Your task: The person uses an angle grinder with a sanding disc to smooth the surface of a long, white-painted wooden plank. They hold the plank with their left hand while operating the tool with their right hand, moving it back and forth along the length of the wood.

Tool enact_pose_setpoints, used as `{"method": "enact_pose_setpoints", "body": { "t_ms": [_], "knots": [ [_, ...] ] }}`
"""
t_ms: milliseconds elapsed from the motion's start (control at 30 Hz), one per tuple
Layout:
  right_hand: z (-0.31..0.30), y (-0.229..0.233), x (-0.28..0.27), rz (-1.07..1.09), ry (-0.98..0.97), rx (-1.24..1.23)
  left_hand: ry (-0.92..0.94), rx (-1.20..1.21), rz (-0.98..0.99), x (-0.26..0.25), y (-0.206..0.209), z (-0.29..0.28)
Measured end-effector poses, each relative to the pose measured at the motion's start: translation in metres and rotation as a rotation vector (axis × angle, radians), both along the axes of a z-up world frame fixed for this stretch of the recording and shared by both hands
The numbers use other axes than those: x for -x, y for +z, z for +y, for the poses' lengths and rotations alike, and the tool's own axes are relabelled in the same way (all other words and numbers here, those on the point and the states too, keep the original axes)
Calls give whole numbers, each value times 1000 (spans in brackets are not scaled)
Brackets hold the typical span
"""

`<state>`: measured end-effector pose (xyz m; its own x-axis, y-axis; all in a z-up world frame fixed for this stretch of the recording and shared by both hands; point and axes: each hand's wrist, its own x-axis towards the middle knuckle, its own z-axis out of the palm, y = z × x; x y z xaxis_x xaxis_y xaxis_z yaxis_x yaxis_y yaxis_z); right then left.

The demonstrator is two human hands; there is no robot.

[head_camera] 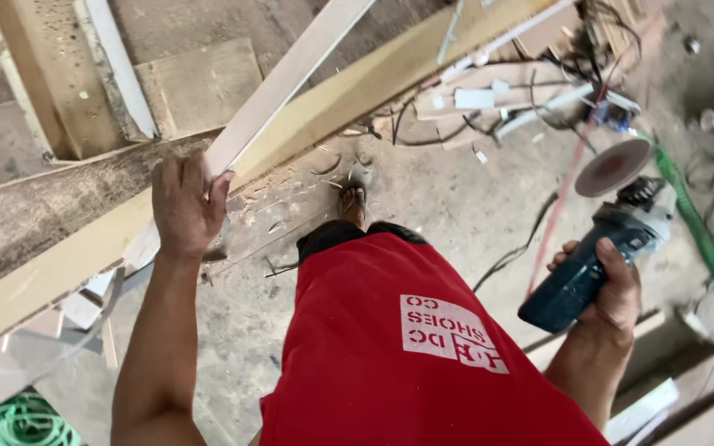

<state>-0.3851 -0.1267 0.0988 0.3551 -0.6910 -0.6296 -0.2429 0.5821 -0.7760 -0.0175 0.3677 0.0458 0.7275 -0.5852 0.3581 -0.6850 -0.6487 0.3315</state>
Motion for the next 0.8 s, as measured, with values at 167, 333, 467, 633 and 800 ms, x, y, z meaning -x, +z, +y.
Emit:
{"method": "enact_pose_setpoints", "body": {
  "t_ms": [167,333,467,633,800],
  "knots": [
    [69,4,15,-135,-144,6,-40,-62,-14,13,-2,13],
    [128,0,46,-141,-358,50,-114,-126,-49,11,-16,16],
    [164,6,91,-73,-255,117,-62,-219,-18,7,-43,30],
    [238,26,176,110,-285,152,-112,-146,-39,-1,-45,29],
    [334,47,262,406,-308,119,-134,-143,-25,-18,-55,25]
  ]
}}
